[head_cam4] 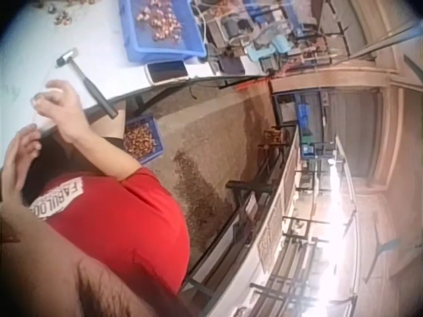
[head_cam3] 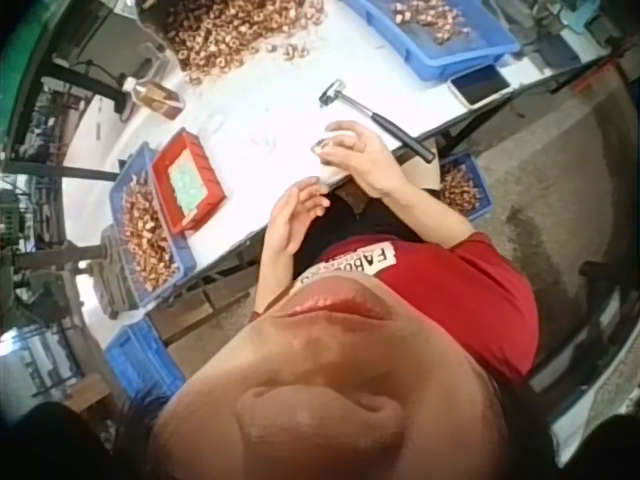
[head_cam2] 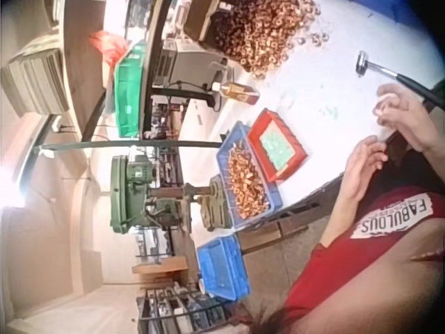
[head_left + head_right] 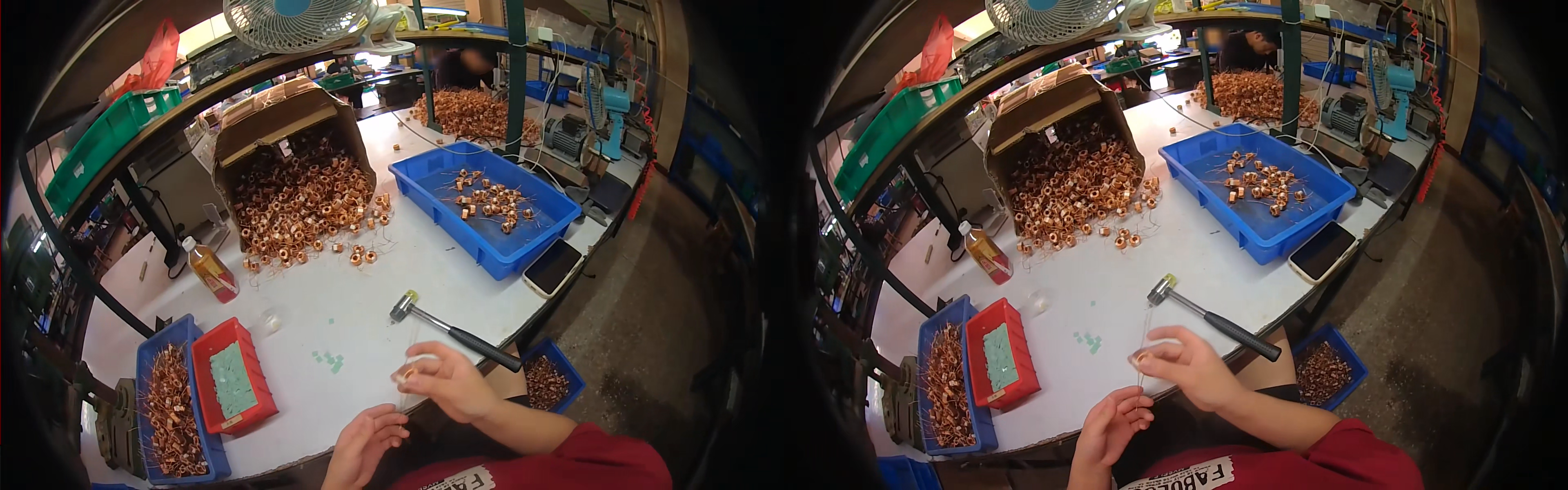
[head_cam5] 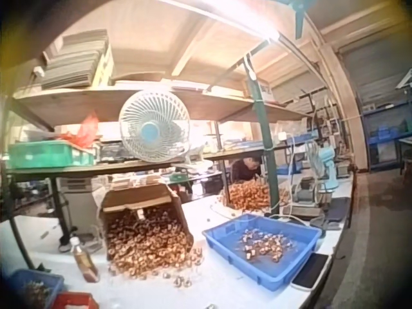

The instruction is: Assembling small copper coil components by adding green insulators and tapping them with a mallet.

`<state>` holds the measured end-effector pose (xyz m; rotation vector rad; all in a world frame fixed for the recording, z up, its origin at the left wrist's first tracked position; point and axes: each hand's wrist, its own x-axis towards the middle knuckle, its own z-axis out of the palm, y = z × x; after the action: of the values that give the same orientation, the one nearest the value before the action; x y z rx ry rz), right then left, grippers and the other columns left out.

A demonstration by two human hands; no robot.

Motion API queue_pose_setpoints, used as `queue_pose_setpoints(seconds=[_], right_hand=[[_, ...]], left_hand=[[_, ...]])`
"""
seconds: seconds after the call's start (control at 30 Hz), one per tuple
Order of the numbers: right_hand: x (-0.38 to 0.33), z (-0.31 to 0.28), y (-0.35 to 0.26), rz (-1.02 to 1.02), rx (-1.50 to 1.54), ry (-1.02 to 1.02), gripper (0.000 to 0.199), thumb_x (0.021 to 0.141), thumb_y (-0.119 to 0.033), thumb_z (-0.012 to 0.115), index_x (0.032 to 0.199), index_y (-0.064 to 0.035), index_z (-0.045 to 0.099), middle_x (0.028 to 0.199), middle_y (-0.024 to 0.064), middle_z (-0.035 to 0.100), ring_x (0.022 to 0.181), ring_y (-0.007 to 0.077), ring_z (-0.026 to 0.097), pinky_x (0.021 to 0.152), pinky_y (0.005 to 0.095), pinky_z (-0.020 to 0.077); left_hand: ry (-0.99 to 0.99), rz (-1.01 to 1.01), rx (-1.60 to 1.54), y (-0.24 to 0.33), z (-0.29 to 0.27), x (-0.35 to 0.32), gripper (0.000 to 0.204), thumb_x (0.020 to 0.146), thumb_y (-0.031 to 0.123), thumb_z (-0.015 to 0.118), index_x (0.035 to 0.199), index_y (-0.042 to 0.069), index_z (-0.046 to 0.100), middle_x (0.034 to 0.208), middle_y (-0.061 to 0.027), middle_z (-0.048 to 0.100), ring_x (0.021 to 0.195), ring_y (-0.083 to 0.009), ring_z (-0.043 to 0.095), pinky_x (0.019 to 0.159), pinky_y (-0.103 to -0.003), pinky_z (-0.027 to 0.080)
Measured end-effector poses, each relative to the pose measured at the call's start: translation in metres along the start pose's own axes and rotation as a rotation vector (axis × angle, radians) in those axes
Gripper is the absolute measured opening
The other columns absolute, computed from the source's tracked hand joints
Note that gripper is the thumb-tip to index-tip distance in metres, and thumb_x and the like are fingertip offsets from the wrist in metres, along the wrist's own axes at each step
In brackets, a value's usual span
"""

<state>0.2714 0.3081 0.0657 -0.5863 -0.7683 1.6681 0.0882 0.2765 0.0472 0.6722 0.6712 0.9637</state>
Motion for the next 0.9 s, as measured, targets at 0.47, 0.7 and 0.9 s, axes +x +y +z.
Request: queue_pose_setpoints(seconds=[0.47,0.7,0.9], right_hand=[[0.003,-0.004,-0.156,-0.427,-0.207,0.164,0.031,0.084,-0.006,0.055,0.112,0.0009,0.045,0.095,0.0166,0.058,0.083,0.0225,0.062,0.072,0.0391,0.0569],[0.009,0.006,-0.208,-0.697,-0.422,0.135,0.028,0.085,-0.013,0.056,0.109,0.0015,0.051,0.1,0.013,0.056,0.084,0.0135,0.053,0.06,0.0195,0.0458],[0.026,0.006,-0.223,-0.862,-0.558,0.19,0.024,0.086,-0.014,0.056,0.105,-0.0008,0.054,0.096,0.0106,0.059,0.078,0.013,0.055,0.058,0.0203,0.0432]], left_hand=[[0.177,0.368,-0.2,0.027,-0.08,0.009,0.023,0.091,0.017,0.047,0.107,0.001,0.051,0.083,-0.0087,0.056,0.069,-0.0137,0.049,0.063,-0.025,0.037],[0.19,0.373,-0.25,0.028,-0.084,0.012,0.015,0.092,0.014,0.046,0.101,0.003,0.051,0.077,-0.0055,0.052,0.065,-0.0112,0.044,0.059,-0.024,0.033],[0.206,0.372,-0.179,0.028,-0.083,0.012,0.015,0.091,0.014,0.046,0.099,0.002,0.049,0.075,-0.0071,0.051,0.066,-0.0133,0.044,0.062,-0.026,0.035]])
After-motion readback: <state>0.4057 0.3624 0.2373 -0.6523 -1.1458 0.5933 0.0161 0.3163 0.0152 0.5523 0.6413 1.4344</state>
